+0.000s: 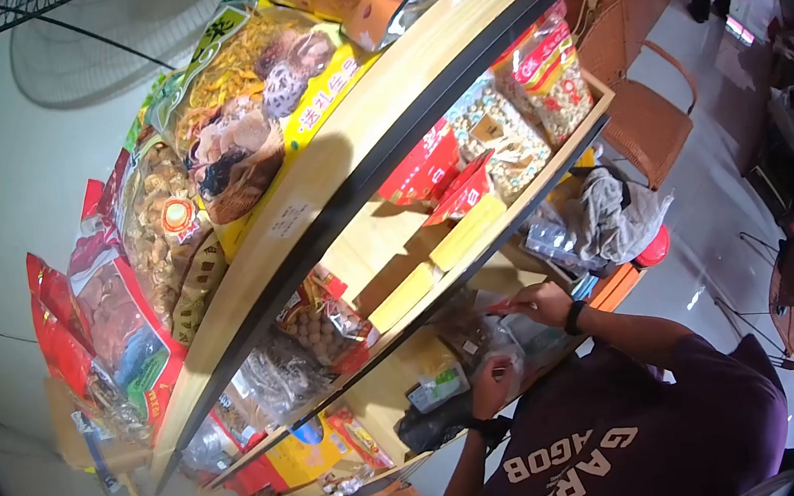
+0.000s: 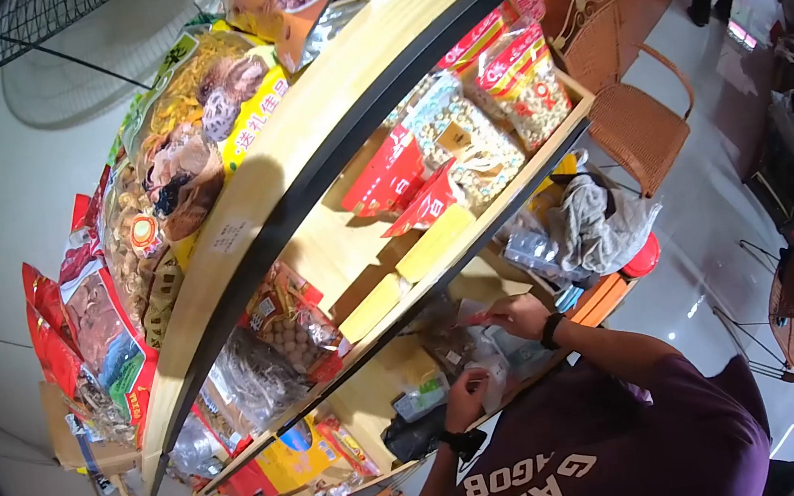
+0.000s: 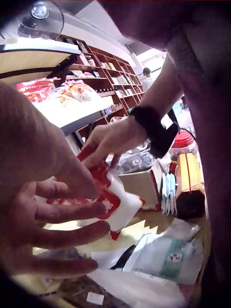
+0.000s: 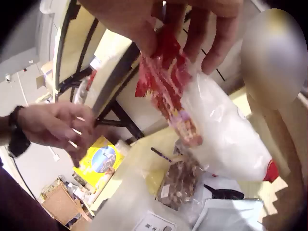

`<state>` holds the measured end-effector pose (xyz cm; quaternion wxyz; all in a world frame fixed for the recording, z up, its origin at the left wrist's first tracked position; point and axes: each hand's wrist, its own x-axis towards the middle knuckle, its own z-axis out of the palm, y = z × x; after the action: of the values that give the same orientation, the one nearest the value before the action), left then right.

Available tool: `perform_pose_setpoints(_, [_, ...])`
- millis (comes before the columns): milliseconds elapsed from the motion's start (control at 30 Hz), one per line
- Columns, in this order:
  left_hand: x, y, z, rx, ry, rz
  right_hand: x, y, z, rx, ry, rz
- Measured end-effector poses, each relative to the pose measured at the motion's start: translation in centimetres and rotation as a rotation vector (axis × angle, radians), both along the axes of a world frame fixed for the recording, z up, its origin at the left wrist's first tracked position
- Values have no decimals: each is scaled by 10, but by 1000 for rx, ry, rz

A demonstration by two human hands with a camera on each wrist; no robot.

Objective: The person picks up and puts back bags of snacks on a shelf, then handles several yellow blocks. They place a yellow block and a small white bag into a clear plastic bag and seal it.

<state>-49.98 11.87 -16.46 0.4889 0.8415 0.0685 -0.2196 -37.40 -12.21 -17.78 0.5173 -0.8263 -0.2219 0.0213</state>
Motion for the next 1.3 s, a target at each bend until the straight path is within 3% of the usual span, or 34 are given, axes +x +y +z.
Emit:
perform_pose_setpoints(167, [26, -4, -22, 35, -187, 121, -3, -38, 69, 63, -77, 198])
perform_pose_setpoints(200, [33, -4, -24, -76, -271, 71, -5, -39, 78, 76, -120, 214])
perform_pose_setpoints(300, [44, -14, -13, -334, -219, -63, -8, -44, 131, 87, -63, 316])
perform_pose_setpoints(433, [50, -39, 72, -342, -163, -179, 2, -31, 161, 268, -161, 331])
perform_pose_setpoints(567, [57, -51, 111, -283, -281, -42, 14, -28, 208, 255, -92, 265])
perform_pose_setpoints(667, [93, -36, 163, -376, -264, -20, 39, -23, 220, 396, -218, 134])
perform_pose_setpoints(700, [102, -43, 185, -539, -456, 7, 48, -23, 223, 421, -274, 87])
perform_pose_setpoints(767, [119, -29, 212, -448, -480, 80, 58, -21, 230, 487, -251, -16])
perform_pose_setpoints(833, [141, -17, 248, -291, -601, 63, 74, -26, 225, 275, -356, -113])
perform_pose_setpoints(867, [154, -6, 246, -347, -581, 149, 75, -28, 232, 210, -321, -116])
perform_pose_setpoints(967, [199, 19, 262, 8, -847, 99, 85, -31, 216, 39, -419, -124])
perform_pose_setpoints(1067, [256, 49, 239, -11, -787, 156, 93, -33, 193, -186, -433, -90])
perform_pose_setpoints(1100, [278, 57, 231, -180, -782, 102, 94, -32, 185, -251, -457, -108])
perform_pose_setpoints(1167, [333, 72, 194, -217, -885, 152, 96, -29, 177, -242, -513, -119])
perform_pose_setpoints(1200, [335, 64, 207, -142, -659, 212, 96, -29, 174, -240, -538, -124])
perform_pose_setpoints(1300, [367, 45, 205, -210, -394, 289, 92, -27, 169, -235, -504, -146])
